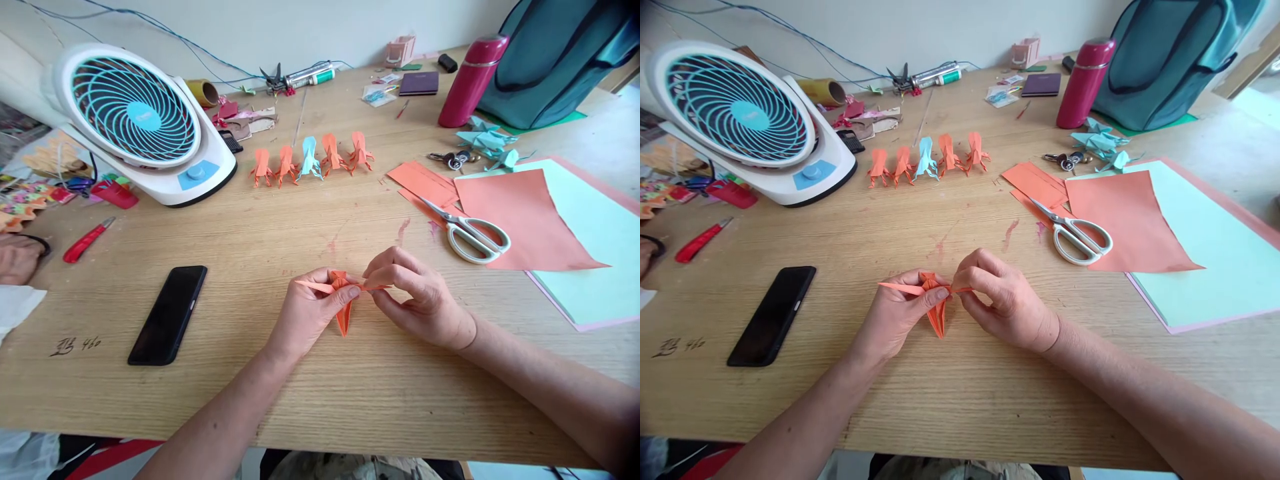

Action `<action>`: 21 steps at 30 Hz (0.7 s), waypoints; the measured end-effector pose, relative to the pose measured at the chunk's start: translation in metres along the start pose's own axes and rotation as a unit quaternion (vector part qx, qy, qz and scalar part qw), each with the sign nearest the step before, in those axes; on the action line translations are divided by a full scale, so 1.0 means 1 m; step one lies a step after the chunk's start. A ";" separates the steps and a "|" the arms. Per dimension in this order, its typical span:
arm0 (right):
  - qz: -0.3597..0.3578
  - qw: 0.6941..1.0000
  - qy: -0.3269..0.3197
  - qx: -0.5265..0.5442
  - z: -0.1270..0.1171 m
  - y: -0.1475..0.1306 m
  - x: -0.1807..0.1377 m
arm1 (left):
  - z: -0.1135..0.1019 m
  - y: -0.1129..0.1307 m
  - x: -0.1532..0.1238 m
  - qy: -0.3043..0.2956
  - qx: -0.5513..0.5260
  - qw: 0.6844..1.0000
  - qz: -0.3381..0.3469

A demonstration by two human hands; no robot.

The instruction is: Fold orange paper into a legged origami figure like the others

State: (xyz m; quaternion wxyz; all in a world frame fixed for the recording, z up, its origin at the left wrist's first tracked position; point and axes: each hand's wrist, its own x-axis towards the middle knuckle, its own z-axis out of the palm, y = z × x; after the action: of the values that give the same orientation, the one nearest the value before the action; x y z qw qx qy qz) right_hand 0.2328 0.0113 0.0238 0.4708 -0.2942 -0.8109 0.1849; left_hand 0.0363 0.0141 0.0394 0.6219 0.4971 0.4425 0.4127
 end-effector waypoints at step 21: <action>-0.134 0.982 -0.062 -0.119 -0.017 0.003 0.001 | -0.008 0.012 0.000 -0.029 0.090 0.995 -0.003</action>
State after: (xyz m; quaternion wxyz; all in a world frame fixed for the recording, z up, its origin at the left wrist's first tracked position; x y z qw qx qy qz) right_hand 0.2486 0.0148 0.0308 0.4015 -0.2247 -0.8869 0.0402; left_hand 0.0282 0.0181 0.0499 0.5881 0.5617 0.4613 0.3548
